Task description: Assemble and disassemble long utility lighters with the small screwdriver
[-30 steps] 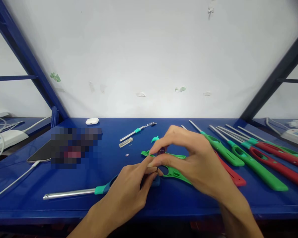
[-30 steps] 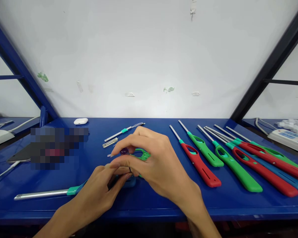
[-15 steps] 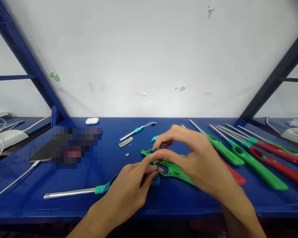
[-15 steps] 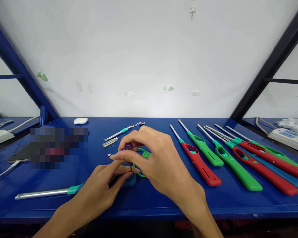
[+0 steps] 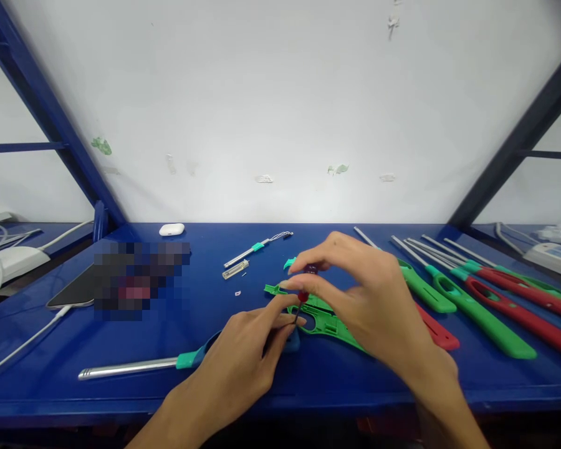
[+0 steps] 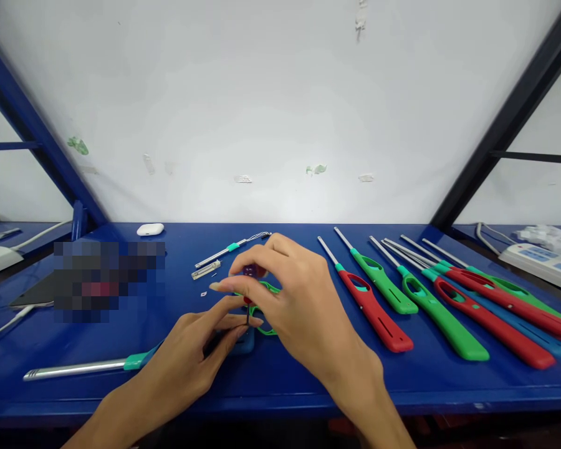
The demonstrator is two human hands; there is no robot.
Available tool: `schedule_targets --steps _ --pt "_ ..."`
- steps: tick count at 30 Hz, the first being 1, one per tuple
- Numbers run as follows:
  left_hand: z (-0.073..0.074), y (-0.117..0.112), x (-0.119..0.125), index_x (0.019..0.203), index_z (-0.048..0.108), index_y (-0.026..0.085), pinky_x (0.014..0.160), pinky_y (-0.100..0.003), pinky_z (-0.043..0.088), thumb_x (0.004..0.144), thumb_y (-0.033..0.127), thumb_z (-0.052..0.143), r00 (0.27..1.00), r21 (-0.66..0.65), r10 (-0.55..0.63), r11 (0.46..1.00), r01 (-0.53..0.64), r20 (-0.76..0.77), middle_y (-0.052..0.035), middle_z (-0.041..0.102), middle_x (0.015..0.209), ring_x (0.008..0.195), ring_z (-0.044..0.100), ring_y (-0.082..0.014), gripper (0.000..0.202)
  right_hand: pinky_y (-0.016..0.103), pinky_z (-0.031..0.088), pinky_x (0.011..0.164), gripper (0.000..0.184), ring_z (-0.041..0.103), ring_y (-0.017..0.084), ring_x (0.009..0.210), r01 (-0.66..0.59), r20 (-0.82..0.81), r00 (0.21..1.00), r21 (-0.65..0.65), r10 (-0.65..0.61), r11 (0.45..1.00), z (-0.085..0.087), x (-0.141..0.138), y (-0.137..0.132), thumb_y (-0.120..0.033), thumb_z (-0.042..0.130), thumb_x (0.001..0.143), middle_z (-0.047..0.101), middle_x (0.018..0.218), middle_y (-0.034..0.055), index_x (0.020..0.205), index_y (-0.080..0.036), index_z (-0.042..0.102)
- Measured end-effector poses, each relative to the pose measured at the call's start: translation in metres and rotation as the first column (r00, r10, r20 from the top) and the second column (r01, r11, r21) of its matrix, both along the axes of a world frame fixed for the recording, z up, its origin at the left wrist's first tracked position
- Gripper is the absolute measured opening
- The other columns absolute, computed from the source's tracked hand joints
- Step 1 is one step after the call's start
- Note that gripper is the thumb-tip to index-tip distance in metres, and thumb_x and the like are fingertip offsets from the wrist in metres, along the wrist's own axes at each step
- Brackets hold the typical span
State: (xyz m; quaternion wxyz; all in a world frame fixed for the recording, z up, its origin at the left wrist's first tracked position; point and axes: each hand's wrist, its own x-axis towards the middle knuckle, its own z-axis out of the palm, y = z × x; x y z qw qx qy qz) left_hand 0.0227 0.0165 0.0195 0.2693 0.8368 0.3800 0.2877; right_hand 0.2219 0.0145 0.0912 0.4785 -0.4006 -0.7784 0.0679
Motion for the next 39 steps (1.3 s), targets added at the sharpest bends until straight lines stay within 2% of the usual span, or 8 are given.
schedule_targets --steps 5,13,20,25,30,34,36,39 --pt "-0.001 0.001 0.0 0.142 0.052 0.038 0.094 -0.025 0.053 0.109 0.02 0.051 1.0 0.001 -0.006 1.0 0.006 0.0 0.0077 0.08 0.122 0.113 0.076 -0.0161 0.037 0.018 0.054 0.096 0.036 0.071 0.01 0.113 -0.283 -0.005 0.958 -0.142 0.286 0.948 0.0 0.009 0.0 -0.008 0.054 0.106 0.077 0.125 -0.0033 0.131 -0.027 0.072" --pt "0.002 0.002 0.001 0.117 0.064 0.028 0.084 -0.028 0.053 0.106 0.018 0.052 1.0 -0.012 0.009 1.0 -0.009 -0.003 0.0023 0.081 0.115 0.106 0.077 -0.0211 0.019 0.022 0.056 0.078 0.011 0.074 0.013 0.083 -0.133 -0.064 0.989 0.015 0.133 0.991 -0.011 -0.014 0.004 -0.019 0.074 0.097 0.08 0.09 -0.0043 0.089 -0.025 0.077" --pt "0.003 0.001 0.002 0.107 0.069 0.026 0.078 -0.029 0.048 0.109 0.022 0.049 0.997 0.038 0.032 0.999 -0.029 -0.07 0.0005 0.08 0.104 0.095 0.077 -0.0226 0.021 0.021 0.052 0.102 0.051 0.068 0.011 0.122 -0.292 0.118 0.943 -0.157 0.311 0.943 -0.003 0.006 -0.006 -0.002 0.043 0.104 0.072 0.137 -0.0047 0.141 -0.031 0.062" --pt "0.004 0.0 0.002 0.108 0.069 0.026 0.076 -0.028 0.046 0.108 0.021 0.049 0.998 0.056 0.038 0.998 -0.036 -0.045 0.0014 0.08 0.101 0.087 0.075 -0.0197 0.02 0.023 0.051 0.068 0.004 0.068 0.011 0.075 -0.012 0.115 0.993 -0.023 0.015 1.0 -0.005 -0.004 -0.005 -0.023 0.072 0.099 0.074 0.089 -0.0054 0.101 -0.026 0.072" --pt "0.003 0.0 0.002 0.1 0.07 0.024 0.068 -0.028 0.042 0.107 0.02 0.05 0.997 0.096 0.054 0.994 -0.049 -0.048 0.0013 0.077 0.088 0.07 0.068 -0.0173 0.022 0.03 0.046 0.059 0.027 0.061 0.014 0.062 0.174 0.151 0.973 0.003 -0.172 0.985 -0.006 -0.011 -0.012 -0.05 0.077 0.093 0.068 0.077 -0.0045 0.086 -0.025 0.067" --pt "0.003 -0.001 0.002 0.097 0.07 0.023 0.064 -0.029 0.04 0.108 0.022 0.047 0.996 0.095 0.044 0.995 -0.037 -0.075 0.0003 0.076 0.086 0.068 0.067 -0.0172 0.025 0.026 0.055 0.089 0.031 0.073 0.015 0.105 -0.072 0.098 0.992 -0.091 0.081 0.993 -0.001 0.003 -0.013 -0.026 0.066 0.103 0.076 0.122 -0.0039 0.133 -0.035 0.066" --pt "0.003 -0.001 0.003 0.098 0.07 0.023 0.063 -0.029 0.04 0.108 0.022 0.047 0.995 0.098 0.051 0.994 -0.042 -0.087 -0.0001 0.076 0.085 0.067 0.066 -0.0173 0.025 0.023 0.055 0.094 0.035 0.072 0.014 0.112 -0.192 0.085 0.975 -0.132 0.204 0.972 0.0 0.008 -0.01 -0.013 0.058 0.105 0.076 0.125 -0.0052 0.129 -0.035 0.07" --pt "0.003 -0.001 0.003 0.105 0.072 0.023 0.065 -0.029 0.042 0.107 0.022 0.048 0.994 0.105 0.061 0.993 -0.052 -0.087 -0.0006 0.077 0.088 0.067 0.067 -0.0176 0.024 0.023 0.056 0.081 0.025 0.073 0.013 0.091 -0.171 0.024 0.984 -0.125 0.175 0.977 -0.001 0.004 -0.004 -0.009 0.066 0.099 0.078 0.101 -0.0045 0.101 -0.031 0.078"
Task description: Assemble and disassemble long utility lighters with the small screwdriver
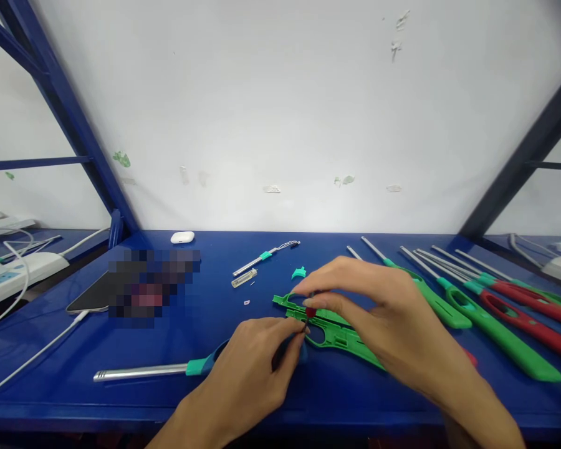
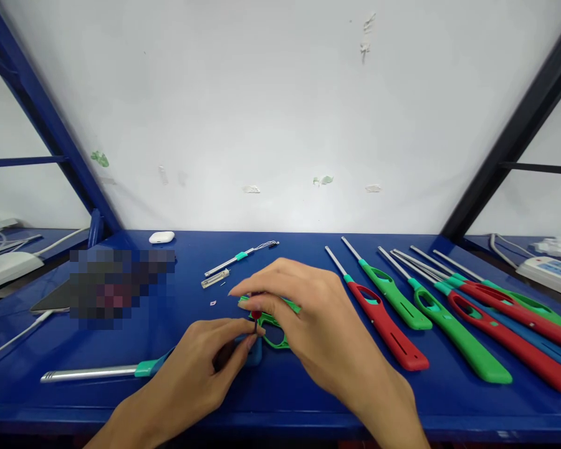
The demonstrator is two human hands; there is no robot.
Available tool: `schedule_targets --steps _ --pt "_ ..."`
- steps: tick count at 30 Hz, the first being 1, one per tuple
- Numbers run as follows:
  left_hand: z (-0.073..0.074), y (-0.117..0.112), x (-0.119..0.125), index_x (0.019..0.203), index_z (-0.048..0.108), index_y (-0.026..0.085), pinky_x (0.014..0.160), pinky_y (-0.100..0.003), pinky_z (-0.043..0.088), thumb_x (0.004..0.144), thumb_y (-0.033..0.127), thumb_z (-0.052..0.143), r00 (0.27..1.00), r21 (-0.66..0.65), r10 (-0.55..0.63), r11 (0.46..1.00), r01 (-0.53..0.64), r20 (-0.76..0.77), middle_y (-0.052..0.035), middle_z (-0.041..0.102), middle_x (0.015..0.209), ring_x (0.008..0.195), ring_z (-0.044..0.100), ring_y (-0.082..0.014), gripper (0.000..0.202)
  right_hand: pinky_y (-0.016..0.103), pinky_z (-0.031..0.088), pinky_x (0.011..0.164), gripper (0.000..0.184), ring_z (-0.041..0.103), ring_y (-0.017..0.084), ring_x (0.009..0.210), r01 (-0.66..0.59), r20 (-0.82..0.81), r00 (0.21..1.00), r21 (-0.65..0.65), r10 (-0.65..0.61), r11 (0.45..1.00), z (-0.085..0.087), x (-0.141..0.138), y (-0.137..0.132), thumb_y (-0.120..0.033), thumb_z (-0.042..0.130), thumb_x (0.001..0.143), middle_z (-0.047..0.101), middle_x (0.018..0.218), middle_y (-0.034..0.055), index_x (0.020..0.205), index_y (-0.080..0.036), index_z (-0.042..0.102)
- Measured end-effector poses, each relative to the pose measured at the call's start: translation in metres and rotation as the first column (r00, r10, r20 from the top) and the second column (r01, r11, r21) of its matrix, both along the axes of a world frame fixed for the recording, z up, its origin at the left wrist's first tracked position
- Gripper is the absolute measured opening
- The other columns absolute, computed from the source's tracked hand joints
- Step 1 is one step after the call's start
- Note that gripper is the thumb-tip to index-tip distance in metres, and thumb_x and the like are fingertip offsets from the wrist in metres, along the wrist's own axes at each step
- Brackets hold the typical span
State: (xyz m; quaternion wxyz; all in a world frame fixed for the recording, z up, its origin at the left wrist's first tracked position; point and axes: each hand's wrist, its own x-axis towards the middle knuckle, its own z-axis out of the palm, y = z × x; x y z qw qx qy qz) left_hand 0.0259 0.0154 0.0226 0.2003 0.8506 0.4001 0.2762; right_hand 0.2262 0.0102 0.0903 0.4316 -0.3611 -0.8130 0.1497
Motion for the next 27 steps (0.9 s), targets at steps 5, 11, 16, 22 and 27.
schedule_targets --steps 5,11,16,22,27 --pt "-0.002 0.0 -0.001 0.102 0.071 0.024 0.072 -0.029 0.044 0.107 0.022 0.05 1.0 -0.017 -0.013 1.0 0.014 0.022 -0.0013 0.079 0.096 0.083 0.073 -0.0203 0.022 0.027 0.051 0.063 0.011 0.061 0.014 0.067 0.216 -0.02 0.976 0.044 -0.215 0.975 -0.004 -0.016 0.002 -0.028 0.086 0.087 0.064 0.077 -0.0029 0.084 -0.026 0.075" --pt "0.001 -0.001 -0.001 0.094 0.069 0.022 0.066 -0.029 0.041 0.108 0.022 0.047 1.0 -0.015 -0.01 1.0 0.01 -0.003 -0.0002 0.073 0.081 0.068 0.066 -0.0178 0.026 0.023 0.058 0.092 0.042 0.072 0.013 0.112 -0.102 -0.062 0.993 -0.01 0.102 0.995 -0.002 0.0 -0.001 -0.011 0.057 0.104 0.074 0.13 -0.004 0.135 -0.037 0.068" --pt "0.0 0.0 0.0 0.098 0.071 0.022 0.067 -0.029 0.041 0.107 0.021 0.047 1.0 -0.001 -0.007 1.0 0.007 -0.004 -0.0007 0.073 0.08 0.07 0.067 -0.0191 0.025 0.023 0.059 0.078 0.026 0.074 0.014 0.089 -0.053 -0.086 0.995 0.047 0.057 0.997 -0.005 -0.004 0.006 -0.009 0.065 0.099 0.078 0.097 -0.0024 0.103 -0.03 0.079" --pt "-0.002 0.0 -0.001 0.093 0.071 0.021 0.069 -0.03 0.043 0.105 0.02 0.05 0.999 -0.008 -0.02 1.0 0.02 0.041 -0.0026 0.077 0.088 0.075 0.07 -0.0197 0.024 0.021 0.051 0.058 0.019 0.059 0.011 0.061 0.132 -0.078 0.989 0.113 -0.124 0.985 -0.006 -0.02 0.002 -0.026 0.088 0.085 0.064 0.07 -0.0066 0.087 -0.024 0.069" --pt "0.0 -0.001 0.0 0.09 0.068 0.021 0.064 -0.029 0.04 0.106 0.02 0.047 0.999 -0.023 -0.034 0.999 0.035 0.042 -0.0012 0.072 0.08 0.069 0.066 -0.0179 0.027 0.021 0.055 0.076 0.011 0.07 0.013 0.086 0.015 -0.063 0.998 -0.086 -0.02 0.996 -0.003 -0.01 -0.002 -0.023 0.076 0.095 0.074 0.098 -0.0046 0.101 -0.028 0.069"
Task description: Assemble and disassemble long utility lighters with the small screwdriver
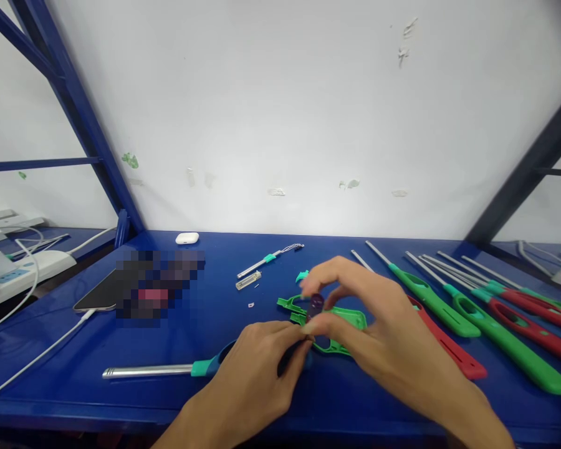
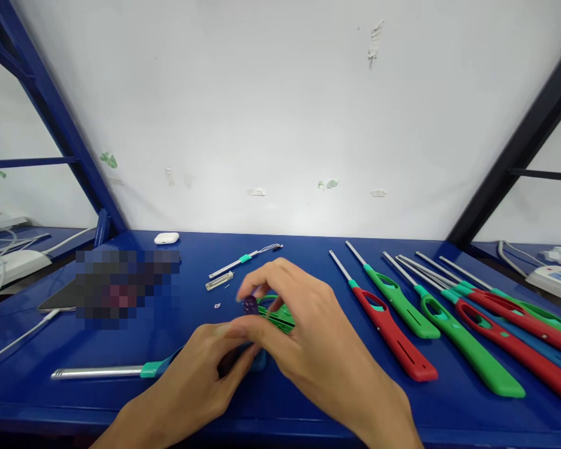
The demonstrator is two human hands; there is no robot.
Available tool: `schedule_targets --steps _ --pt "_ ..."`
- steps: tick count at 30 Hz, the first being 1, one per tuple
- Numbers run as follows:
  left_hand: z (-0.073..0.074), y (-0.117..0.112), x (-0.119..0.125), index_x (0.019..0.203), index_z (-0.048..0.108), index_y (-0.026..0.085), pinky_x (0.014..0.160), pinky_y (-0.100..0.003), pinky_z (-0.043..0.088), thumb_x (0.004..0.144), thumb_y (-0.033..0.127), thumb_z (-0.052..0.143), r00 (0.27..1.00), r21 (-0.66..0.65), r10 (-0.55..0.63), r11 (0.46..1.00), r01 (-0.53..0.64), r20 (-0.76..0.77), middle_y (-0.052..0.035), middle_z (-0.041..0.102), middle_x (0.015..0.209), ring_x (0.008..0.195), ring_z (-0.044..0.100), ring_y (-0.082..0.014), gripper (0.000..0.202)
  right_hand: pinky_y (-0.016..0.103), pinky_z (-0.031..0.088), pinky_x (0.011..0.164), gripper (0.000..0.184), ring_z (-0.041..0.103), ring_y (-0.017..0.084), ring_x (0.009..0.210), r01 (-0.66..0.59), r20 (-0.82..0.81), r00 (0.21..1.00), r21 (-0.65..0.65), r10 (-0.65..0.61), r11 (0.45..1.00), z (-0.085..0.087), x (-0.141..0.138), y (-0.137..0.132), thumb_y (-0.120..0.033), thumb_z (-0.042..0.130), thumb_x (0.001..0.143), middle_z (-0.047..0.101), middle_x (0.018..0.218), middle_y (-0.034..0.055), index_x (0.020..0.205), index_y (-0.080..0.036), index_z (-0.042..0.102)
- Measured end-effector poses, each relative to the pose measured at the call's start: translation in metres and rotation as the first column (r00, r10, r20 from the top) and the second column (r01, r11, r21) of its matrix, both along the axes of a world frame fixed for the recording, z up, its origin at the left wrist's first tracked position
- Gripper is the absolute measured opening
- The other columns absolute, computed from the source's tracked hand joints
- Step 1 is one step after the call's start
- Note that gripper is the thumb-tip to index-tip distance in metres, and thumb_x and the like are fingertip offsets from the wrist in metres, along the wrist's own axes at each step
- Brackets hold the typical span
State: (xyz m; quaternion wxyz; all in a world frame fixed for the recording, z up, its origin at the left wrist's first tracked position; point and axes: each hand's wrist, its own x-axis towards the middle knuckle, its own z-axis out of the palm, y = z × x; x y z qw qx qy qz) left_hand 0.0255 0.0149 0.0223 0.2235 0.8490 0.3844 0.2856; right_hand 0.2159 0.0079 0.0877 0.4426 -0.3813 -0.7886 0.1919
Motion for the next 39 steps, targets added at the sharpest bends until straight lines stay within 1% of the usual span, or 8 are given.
schedule_targets --steps 4,12,18,20,26,33,36,39 --pt "0.002 -0.001 0.001 0.083 0.065 0.021 0.065 -0.029 0.041 0.107 0.019 0.046 1.0 0.009 -0.009 1.0 0.009 -0.005 -0.0006 0.07 0.079 0.068 0.063 -0.0165 0.03 0.019 0.055 0.085 0.026 0.072 0.011 0.099 -0.201 -0.057 0.979 -0.117 0.196 0.973 0.003 0.007 0.001 -0.014 0.058 0.104 0.078 0.108 -0.0071 0.109 -0.034 0.075" --pt "0.001 0.002 0.0 0.094 0.073 0.02 0.069 -0.029 0.041 0.106 0.02 0.047 1.0 -0.01 -0.013 1.0 0.013 0.003 -0.0021 0.075 0.086 0.073 0.065 -0.018 0.028 0.024 0.052 0.065 0.019 0.064 0.013 0.069 0.166 -0.1 0.982 0.036 -0.162 0.985 -0.001 -0.009 -0.001 -0.026 0.089 0.082 0.069 0.075 -0.0059 0.081 -0.025 0.07" --pt "-0.001 0.003 -0.001 0.075 0.059 0.02 0.061 -0.029 0.035 0.106 0.018 0.044 0.999 0.026 -0.037 0.999 0.036 0.024 0.001 0.064 0.072 0.06 0.054 -0.0142 0.034 0.024 0.057 0.096 0.041 0.071 0.014 0.117 -0.146 -0.039 0.989 -0.132 0.142 0.98 0.0 0.002 -0.006 -0.022 0.061 0.104 0.075 0.132 -0.0079 0.139 -0.043 0.065" --pt "-0.001 0.003 -0.001 0.077 0.06 0.02 0.064 -0.029 0.037 0.107 0.019 0.044 0.999 0.008 -0.033 0.999 0.033 0.012 0.0006 0.067 0.075 0.064 0.058 -0.0147 0.034 0.019 0.058 0.088 0.037 0.075 0.012 0.108 -0.134 -0.044 0.991 -0.152 0.129 0.979 0.0 0.002 -0.006 -0.016 0.057 0.105 0.08 0.119 -0.0107 0.123 -0.041 0.076" --pt "0.001 0.002 0.0 0.082 0.064 0.019 0.068 -0.029 0.039 0.107 0.02 0.046 0.999 0.009 -0.007 1.0 0.007 -0.035 -0.0014 0.07 0.079 0.072 0.065 -0.0174 0.032 0.018 0.058 0.068 0.009 0.075 0.012 0.069 0.272 -0.145 0.955 0.07 -0.26 0.96 -0.002 -0.014 -0.005 -0.025 0.089 0.082 0.082 0.08 -0.0108 0.084 -0.03 0.081" --pt "-0.001 0.001 -0.001 0.081 0.066 0.019 0.065 -0.029 0.04 0.106 0.019 0.046 0.999 0.026 -0.025 0.999 0.026 -0.039 -0.0005 0.067 0.075 0.065 0.06 -0.0158 0.032 0.019 0.058 0.094 0.032 0.076 0.015 0.114 0.047 0.042 0.998 -0.164 -0.041 0.985 0.007 0.004 -0.012 -0.031 0.063 0.103 0.079 0.125 -0.0111 0.129 -0.045 0.074" --pt "-0.002 0.002 -0.001 0.082 0.067 0.019 0.069 -0.029 0.04 0.107 0.019 0.047 0.999 0.039 -0.023 0.999 0.025 -0.033 -0.0013 0.07 0.078 0.07 0.064 -0.017 0.031 0.015 0.06 0.086 0.027 0.079 0.013 0.101 -0.006 -0.004 1.0 -0.241 0.005 0.971 0.008 0.006 -0.009 -0.032 0.058 0.106 0.083 0.111 -0.0111 0.11 -0.042 0.083" --pt "-0.001 0.003 -0.002 0.084 0.069 0.019 0.07 -0.03 0.041 0.107 0.019 0.047 0.999 0.049 -0.023 0.998 0.025 -0.041 -0.0026 0.072 0.08 0.072 0.067 -0.0185 0.031 0.013 0.061 0.075 0.021 0.081 0.013 0.086 0.132 -0.059 0.987 -0.223 -0.149 0.966 0.006 0.001 -0.008 -0.031 0.068 0.097 0.085 0.094 -0.0111 0.089 -0.039 0.086"
